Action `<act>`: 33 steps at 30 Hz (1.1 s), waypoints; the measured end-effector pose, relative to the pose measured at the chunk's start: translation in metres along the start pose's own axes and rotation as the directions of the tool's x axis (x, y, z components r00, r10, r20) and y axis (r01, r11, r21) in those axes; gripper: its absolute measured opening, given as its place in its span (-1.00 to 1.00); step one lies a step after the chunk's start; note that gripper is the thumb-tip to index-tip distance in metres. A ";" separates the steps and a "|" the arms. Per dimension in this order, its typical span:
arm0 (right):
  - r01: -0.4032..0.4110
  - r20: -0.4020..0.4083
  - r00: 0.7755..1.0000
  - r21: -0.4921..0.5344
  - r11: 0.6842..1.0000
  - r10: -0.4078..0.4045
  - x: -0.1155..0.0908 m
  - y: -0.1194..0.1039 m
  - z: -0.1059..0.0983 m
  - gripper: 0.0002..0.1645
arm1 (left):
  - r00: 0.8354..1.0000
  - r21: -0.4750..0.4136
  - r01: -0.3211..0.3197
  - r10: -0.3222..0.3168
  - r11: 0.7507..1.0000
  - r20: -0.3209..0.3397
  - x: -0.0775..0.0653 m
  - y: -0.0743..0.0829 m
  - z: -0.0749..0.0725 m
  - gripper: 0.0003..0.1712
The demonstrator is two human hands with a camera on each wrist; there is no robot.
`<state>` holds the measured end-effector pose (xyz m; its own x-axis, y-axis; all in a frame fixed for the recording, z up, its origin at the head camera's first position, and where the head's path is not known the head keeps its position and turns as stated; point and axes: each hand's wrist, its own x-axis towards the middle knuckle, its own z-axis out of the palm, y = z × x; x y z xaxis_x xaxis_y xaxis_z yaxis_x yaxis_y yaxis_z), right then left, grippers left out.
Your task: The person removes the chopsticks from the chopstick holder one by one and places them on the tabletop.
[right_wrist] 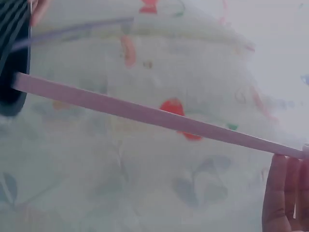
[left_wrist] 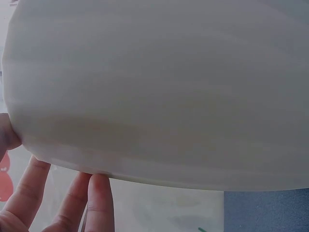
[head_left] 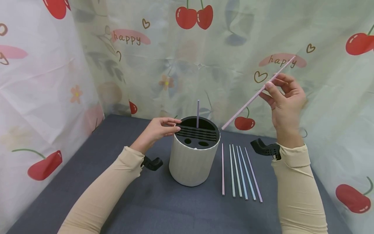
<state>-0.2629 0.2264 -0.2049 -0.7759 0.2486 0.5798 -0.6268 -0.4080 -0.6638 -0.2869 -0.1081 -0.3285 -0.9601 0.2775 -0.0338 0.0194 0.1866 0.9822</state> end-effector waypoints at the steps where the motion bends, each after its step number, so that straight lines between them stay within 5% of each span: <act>1: -0.017 -0.014 1.000 -0.030 0.999 0.016 0.001 0.001 -0.007 -0.60 | 1.000 -0.004 0.001 -0.001 1.000 -0.001 -0.001 0.001 0.000 -0.53; 5: -0.133 -0.020 0.991 -0.202 0.970 0.132 -0.003 0.018 -0.036 -0.50 | 1.000 -0.002 -0.003 0.003 1.000 -0.002 0.000 0.001 0.000 -0.53; 9: -0.302 -0.012 0.948 -0.362 0.882 0.319 -0.017 0.049 -0.065 -0.42 | 1.000 0.012 -0.005 0.005 1.000 -0.001 0.000 0.000 0.000 -0.53; 12: -0.406 -0.015 0.887 -0.500 0.765 0.461 -0.029 0.072 -0.082 -0.37 | 1.000 0.015 -0.002 0.002 1.000 -0.004 0.002 0.000 0.000 -0.53; 17: -0.421 -0.041 0.809 -0.736 0.529 0.587 -0.052 0.116 -0.108 -0.35 | 1.000 0.026 0.003 -0.003 1.000 -0.003 0.002 -0.001 0.000 -0.54; 21: -0.448 -0.111 0.758 -0.804 0.390 0.642 -0.067 0.141 -0.123 -0.35 | 1.000 0.023 0.005 -0.005 1.000 -0.002 0.002 0.000 0.000 -0.54; 28: -0.532 -0.212 0.702 -0.791 0.302 0.680 -0.078 0.166 -0.137 -0.38 | 1.000 0.022 -0.001 0.001 1.000 -0.001 0.001 0.000 0.000 -0.54; 33: -0.552 -0.255 0.693 -0.790 0.269 0.674 -0.086 0.176 -0.141 -0.38 | 1.000 0.018 -0.002 0.002 1.000 -0.005 0.001 0.000 0.000 -0.54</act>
<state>-0.3169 0.2575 -0.4385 -0.9786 0.1219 -0.1658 0.2033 0.4468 -0.8713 -0.2882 -0.1080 -0.3289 -0.9614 0.2734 -0.0309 0.0262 0.2030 0.9788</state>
